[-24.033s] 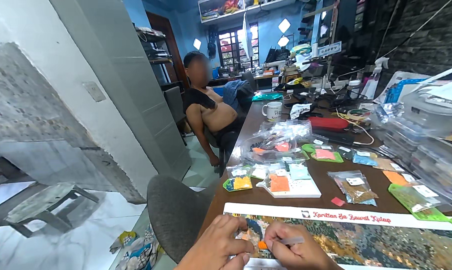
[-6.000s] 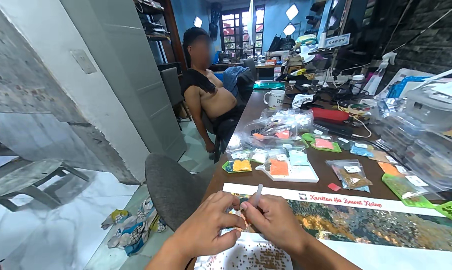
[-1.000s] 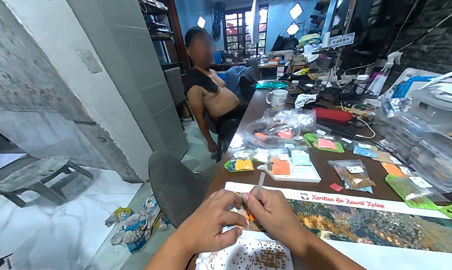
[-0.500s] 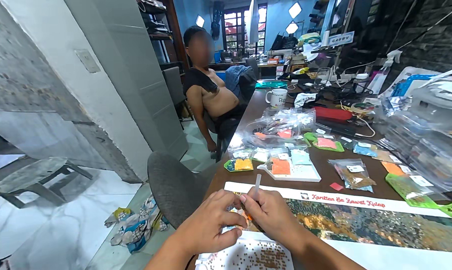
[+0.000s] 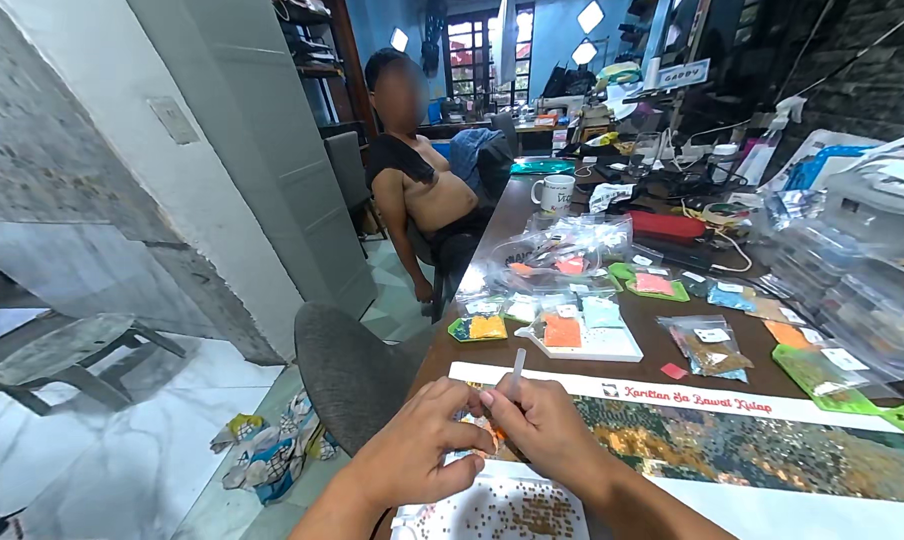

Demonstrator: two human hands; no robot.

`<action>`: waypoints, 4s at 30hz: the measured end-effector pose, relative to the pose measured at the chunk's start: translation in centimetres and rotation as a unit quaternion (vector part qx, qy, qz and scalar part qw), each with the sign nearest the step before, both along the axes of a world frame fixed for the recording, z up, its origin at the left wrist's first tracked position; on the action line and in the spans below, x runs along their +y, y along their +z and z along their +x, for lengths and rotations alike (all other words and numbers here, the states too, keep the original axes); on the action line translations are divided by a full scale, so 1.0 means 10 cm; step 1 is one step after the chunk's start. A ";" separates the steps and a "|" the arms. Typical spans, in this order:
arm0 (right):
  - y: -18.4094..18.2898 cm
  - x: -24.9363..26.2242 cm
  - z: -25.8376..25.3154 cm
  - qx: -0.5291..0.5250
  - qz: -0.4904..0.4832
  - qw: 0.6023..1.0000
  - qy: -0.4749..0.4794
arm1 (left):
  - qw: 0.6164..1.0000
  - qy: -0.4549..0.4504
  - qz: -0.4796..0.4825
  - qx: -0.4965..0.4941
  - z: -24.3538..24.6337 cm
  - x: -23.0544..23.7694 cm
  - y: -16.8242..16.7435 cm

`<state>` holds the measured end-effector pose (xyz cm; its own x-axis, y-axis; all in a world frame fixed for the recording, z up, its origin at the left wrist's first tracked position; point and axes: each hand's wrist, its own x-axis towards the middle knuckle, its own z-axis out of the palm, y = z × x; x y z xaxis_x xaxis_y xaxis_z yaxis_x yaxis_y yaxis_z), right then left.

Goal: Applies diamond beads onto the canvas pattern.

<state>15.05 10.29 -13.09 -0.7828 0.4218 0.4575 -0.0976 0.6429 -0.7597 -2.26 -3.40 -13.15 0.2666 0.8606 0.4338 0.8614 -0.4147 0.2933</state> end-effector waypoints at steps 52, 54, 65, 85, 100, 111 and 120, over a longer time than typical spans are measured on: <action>0.23 -0.17 0.07 -0.123 -0.031 0.987 -0.100 | 1.000 -0.002 -0.003 -0.005 0.00 -0.01 0.01; 0.24 -0.18 0.08 -0.125 -0.027 0.987 -0.100 | 1.000 -0.001 -0.004 -0.004 0.00 0.00 0.01; 0.27 -0.06 0.09 -0.145 -0.003 0.989 0.009 | 1.000 -0.004 -0.003 -0.003 0.00 0.00 0.00; 0.20 -0.03 0.13 -0.103 -0.050 0.993 -0.018 | 1.000 -0.004 0.001 0.001 0.00 0.00 0.00; 0.12 -0.17 0.12 0.090 -0.035 0.995 0.026 | 1.000 -0.010 0.006 -0.006 -0.01 0.01 0.00; 0.00 -0.19 0.14 0.123 0.069 0.982 0.129 | 1.000 -0.007 0.019 -0.008 0.01 0.01 0.01; 0.00 -0.18 0.14 0.133 0.092 0.972 0.170 | 1.000 -0.013 0.004 -0.012 0.01 0.00 0.03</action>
